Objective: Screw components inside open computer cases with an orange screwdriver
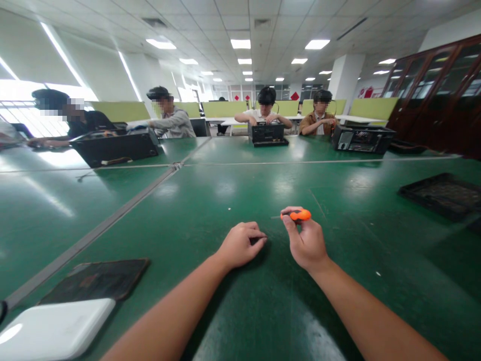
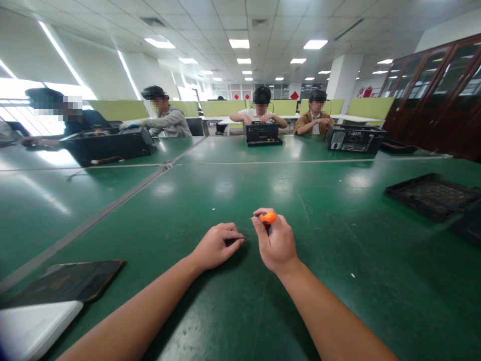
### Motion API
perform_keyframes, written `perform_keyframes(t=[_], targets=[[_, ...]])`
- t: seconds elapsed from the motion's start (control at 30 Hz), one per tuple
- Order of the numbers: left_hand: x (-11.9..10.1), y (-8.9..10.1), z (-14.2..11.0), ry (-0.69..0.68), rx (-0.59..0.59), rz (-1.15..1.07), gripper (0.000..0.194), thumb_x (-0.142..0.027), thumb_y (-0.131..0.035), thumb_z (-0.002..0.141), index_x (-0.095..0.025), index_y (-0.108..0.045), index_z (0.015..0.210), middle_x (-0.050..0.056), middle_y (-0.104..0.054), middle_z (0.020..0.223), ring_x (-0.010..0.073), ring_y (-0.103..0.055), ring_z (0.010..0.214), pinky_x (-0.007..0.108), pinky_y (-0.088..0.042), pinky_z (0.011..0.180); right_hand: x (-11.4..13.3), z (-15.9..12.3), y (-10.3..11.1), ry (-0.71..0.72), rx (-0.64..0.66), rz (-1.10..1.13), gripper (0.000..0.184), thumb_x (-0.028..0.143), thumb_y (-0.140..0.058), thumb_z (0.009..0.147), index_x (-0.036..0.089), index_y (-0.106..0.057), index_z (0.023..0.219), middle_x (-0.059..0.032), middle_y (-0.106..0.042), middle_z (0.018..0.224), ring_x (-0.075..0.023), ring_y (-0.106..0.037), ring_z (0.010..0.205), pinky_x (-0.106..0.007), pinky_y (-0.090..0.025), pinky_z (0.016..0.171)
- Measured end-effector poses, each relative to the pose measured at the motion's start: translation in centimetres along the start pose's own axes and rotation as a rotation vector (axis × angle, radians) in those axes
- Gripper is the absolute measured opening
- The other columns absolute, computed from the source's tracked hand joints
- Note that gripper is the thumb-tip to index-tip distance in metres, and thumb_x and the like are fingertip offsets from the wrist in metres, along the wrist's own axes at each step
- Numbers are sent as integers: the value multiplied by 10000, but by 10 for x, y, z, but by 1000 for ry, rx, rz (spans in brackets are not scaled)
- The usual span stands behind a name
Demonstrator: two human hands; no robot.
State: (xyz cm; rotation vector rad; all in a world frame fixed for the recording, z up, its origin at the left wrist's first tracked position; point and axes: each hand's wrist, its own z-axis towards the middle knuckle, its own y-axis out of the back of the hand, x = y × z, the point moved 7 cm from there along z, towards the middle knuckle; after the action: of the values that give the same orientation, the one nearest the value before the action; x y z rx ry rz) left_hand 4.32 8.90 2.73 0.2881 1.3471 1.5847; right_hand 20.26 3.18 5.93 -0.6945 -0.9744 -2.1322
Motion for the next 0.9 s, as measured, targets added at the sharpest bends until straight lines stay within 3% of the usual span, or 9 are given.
perform_keyframes(t=[0.1,0.17,0.4,0.6,0.7,0.83,0.9], targets=[[4,2,0,36,-30,17,182,-218,-606,890,-209,-787,883,25,-666,764,152,-617,716,281,-460,709,-3,1,-9,-15,124,-60,292,444,-516,970,221,-659,846,-51,-703,688,-245,-685,674,-318,-453,639],[6,4,-1,55,-47,25,190,-222,-597,896,-201,-786,885,30,-666,768,155,-617,722,281,-460,706,-5,2,-11,-18,163,-83,291,435,-532,962,220,-665,819,-51,-692,651,-252,-682,649,-313,-429,611],[4,3,0,61,-32,25,184,-221,-611,887,-195,-790,851,23,-658,733,147,-610,705,269,-456,694,-4,4,9,-21,-32,-31,350,458,-399,1014,204,-639,1037,-91,-733,900,-250,-696,845,-350,-487,767],[3,3,1,70,-20,30,195,-222,-601,891,-191,-791,861,24,-661,736,148,-609,710,268,-453,694,2,0,13,44,-106,46,316,428,-349,1033,212,-565,1114,-94,-681,1018,-209,-660,863,-324,-501,730],[2,3,2,74,-15,33,201,-218,-594,889,-186,-791,867,27,-661,741,151,-611,718,272,-458,706,3,0,7,49,-50,19,316,405,-358,1035,203,-589,1109,-89,-692,955,-211,-660,807,-322,-487,715],[1,4,1,73,-4,34,201,-211,-590,882,-184,-789,870,28,-661,745,153,-613,719,274,-463,708,3,1,-8,54,119,-63,242,360,-522,975,203,-667,861,-50,-681,673,-234,-654,651,-312,-428,618],[1,4,1,69,5,32,199,-208,-591,878,-185,-789,873,28,-662,747,154,-616,719,274,-466,712,3,2,-9,57,152,-87,235,348,-553,957,199,-676,824,-54,-683,648,-251,-662,652,-317,-419,614]])
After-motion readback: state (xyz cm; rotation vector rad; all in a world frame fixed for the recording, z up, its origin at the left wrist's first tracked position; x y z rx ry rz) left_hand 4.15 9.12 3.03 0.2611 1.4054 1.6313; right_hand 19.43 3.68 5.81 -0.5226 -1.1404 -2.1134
